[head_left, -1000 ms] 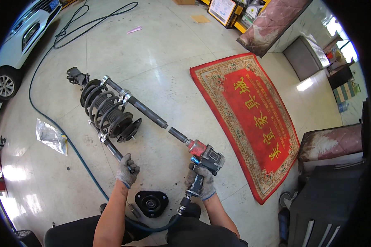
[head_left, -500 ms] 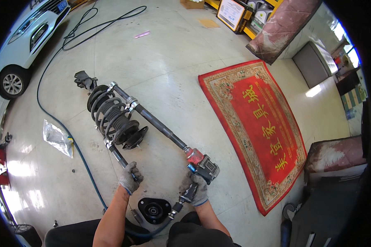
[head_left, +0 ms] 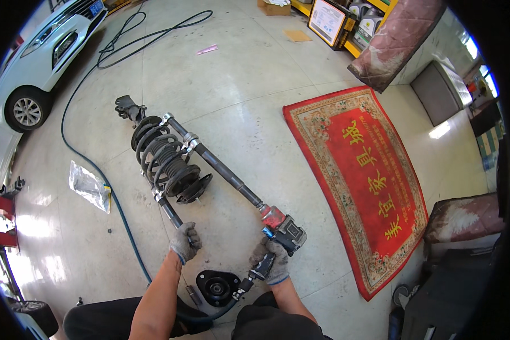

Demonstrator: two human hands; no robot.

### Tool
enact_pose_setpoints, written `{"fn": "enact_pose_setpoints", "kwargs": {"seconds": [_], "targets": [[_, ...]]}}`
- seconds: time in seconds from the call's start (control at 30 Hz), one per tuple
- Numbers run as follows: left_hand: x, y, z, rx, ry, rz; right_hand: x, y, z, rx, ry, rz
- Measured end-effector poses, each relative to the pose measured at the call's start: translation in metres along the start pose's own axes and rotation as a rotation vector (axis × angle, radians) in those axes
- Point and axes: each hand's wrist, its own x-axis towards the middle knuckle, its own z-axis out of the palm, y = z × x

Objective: The person assembles a car suspension strut by attaching a spring and shock absorber using a pneumatic impact wrench. They tighten bolts and secure components while sitting on the floor in a garage.

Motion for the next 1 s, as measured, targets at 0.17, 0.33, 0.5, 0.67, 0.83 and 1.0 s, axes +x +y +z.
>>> {"fn": "enact_pose_setpoints", "kwargs": {"seconds": [0.17,0.33,0.5,0.67,0.83,1.0], "targets": [[0.000,0.000,0.003,-0.002,-0.012,0.003,0.003,-0.002,-0.002,-0.006,-0.006,0.020],[-0.001,0.002,0.002,-0.003,0.005,0.001,0.005,-0.002,0.000,0.043,-0.014,0.055],[-0.002,0.002,-0.002,-0.010,0.000,-0.008,0.001,0.009,0.006,-0.023,0.002,-0.024],[-0.003,0.003,0.002,0.011,-0.029,0.008,0.003,0.009,0.001,-0.029,0.019,-0.016],[-0.001,0.007,-0.004,-0.015,-0.003,-0.017,0.007,0.002,0.001,0.036,-0.036,0.046],[0.003,0.002,0.008,-0.077,0.092,0.023,-0.013,0.008,-0.001,0.017,0.017,0.009]]}}
